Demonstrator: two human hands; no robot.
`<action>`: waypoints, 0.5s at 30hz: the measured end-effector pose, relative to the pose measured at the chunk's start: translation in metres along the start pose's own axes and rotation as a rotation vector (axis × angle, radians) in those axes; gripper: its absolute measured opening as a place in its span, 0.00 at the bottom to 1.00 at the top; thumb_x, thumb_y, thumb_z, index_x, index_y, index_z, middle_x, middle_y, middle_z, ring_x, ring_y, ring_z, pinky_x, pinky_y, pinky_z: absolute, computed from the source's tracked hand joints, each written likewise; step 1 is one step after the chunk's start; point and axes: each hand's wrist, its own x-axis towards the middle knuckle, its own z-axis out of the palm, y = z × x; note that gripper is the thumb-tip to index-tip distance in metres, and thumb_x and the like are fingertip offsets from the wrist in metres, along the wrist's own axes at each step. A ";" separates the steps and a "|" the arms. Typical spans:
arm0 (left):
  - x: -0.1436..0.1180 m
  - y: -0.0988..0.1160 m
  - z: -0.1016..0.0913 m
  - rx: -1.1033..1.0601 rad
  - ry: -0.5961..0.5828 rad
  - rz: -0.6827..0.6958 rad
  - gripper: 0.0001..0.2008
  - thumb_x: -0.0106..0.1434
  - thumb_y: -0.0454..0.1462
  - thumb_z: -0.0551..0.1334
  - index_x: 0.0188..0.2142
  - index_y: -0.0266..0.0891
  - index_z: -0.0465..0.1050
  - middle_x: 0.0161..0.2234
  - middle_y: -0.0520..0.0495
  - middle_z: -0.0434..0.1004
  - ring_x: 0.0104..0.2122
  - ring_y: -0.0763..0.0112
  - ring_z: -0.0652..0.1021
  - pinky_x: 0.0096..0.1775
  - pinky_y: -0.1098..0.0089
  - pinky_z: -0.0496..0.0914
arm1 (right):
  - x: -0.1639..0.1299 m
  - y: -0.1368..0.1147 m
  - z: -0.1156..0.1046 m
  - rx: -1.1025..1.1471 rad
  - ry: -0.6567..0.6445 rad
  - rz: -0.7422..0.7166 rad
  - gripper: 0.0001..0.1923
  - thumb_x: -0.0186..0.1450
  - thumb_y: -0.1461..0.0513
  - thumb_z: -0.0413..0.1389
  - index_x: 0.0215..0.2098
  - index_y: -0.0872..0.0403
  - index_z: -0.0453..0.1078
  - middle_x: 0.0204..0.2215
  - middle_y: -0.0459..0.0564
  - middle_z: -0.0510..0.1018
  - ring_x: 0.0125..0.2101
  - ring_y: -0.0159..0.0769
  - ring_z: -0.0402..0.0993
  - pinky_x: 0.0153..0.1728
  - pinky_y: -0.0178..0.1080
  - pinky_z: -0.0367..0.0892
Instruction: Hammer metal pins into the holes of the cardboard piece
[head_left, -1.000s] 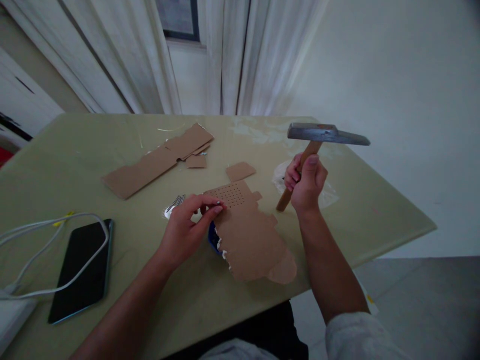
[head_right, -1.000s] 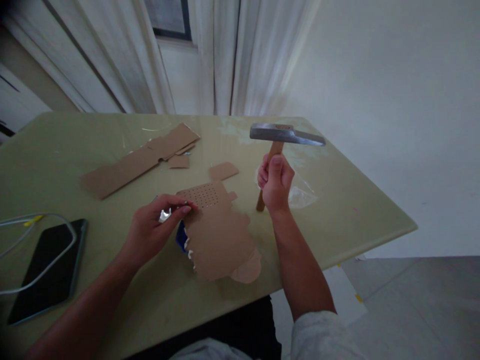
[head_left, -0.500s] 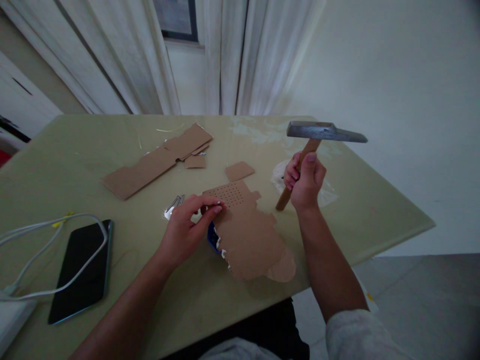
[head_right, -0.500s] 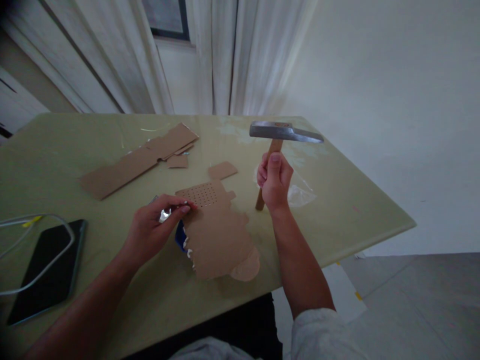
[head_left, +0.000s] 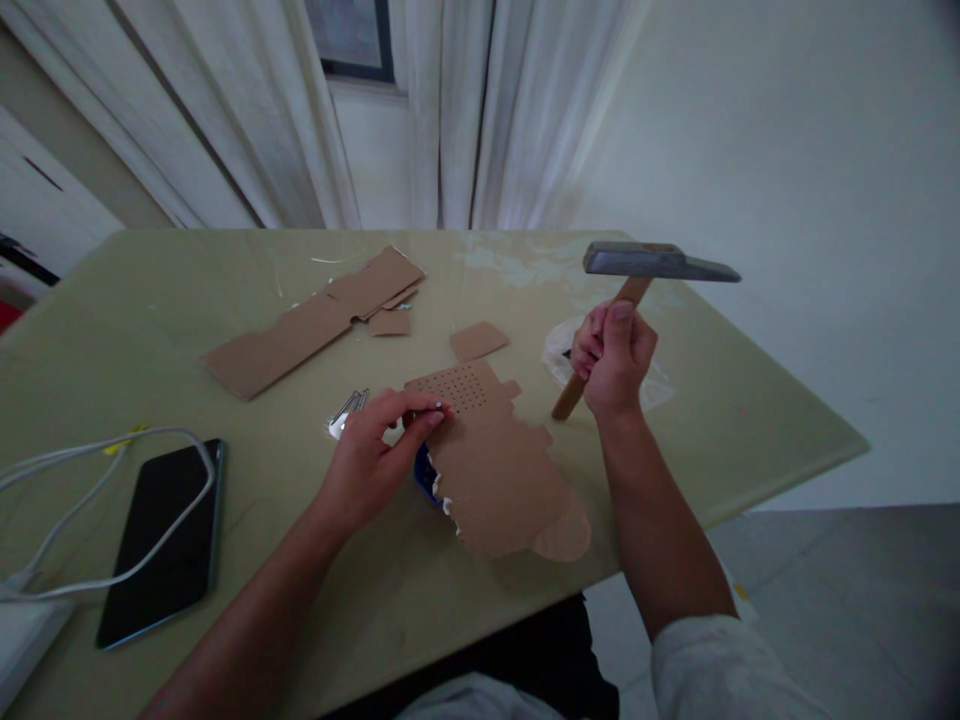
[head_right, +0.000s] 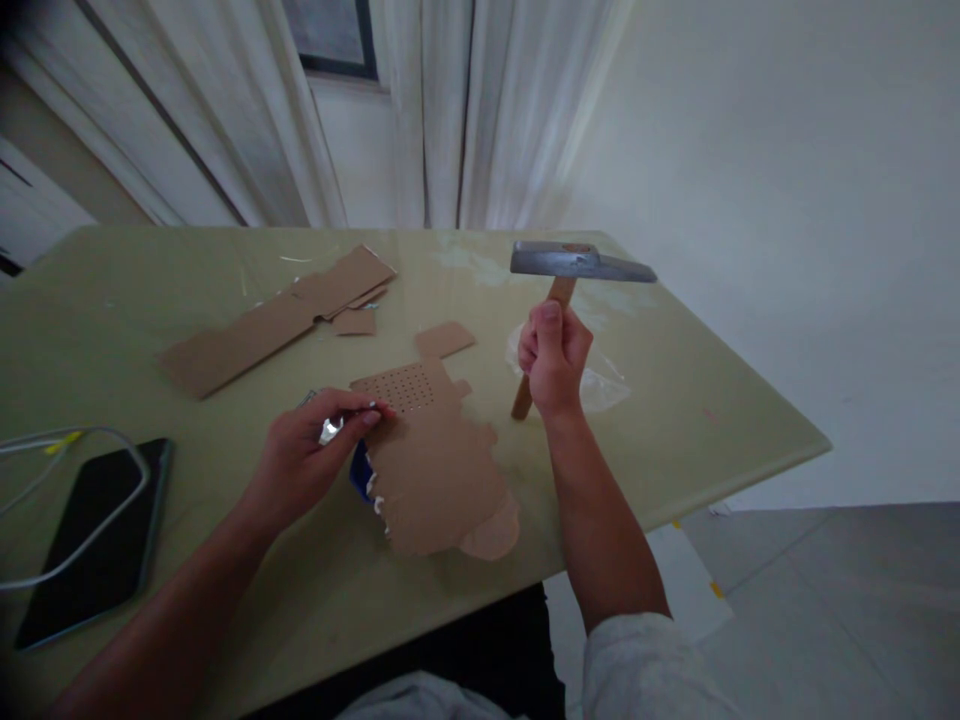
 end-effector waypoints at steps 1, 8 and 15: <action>0.000 0.000 0.000 -0.004 -0.002 0.002 0.08 0.74 0.43 0.68 0.43 0.47 0.88 0.40 0.47 0.91 0.37 0.62 0.85 0.41 0.63 0.77 | 0.000 0.001 -0.001 0.004 0.000 -0.003 0.35 0.66 0.32 0.66 0.28 0.48 0.61 0.17 0.33 0.53 0.13 0.23 0.45 0.11 0.30 0.44; -0.001 -0.003 0.000 -0.005 0.005 -0.002 0.08 0.74 0.44 0.69 0.43 0.47 0.88 0.40 0.47 0.91 0.38 0.62 0.84 0.42 0.62 0.77 | 0.000 0.002 -0.003 0.038 -0.005 0.001 0.33 0.67 0.34 0.68 0.28 0.48 0.62 0.17 0.33 0.53 0.14 0.23 0.45 0.11 0.30 0.43; 0.001 -0.003 -0.002 -0.006 -0.008 0.004 0.07 0.73 0.43 0.69 0.42 0.47 0.88 0.39 0.47 0.91 0.37 0.63 0.84 0.40 0.63 0.75 | 0.001 0.000 -0.002 0.013 -0.001 0.002 0.34 0.66 0.33 0.68 0.27 0.48 0.61 0.17 0.33 0.53 0.14 0.23 0.45 0.11 0.31 0.44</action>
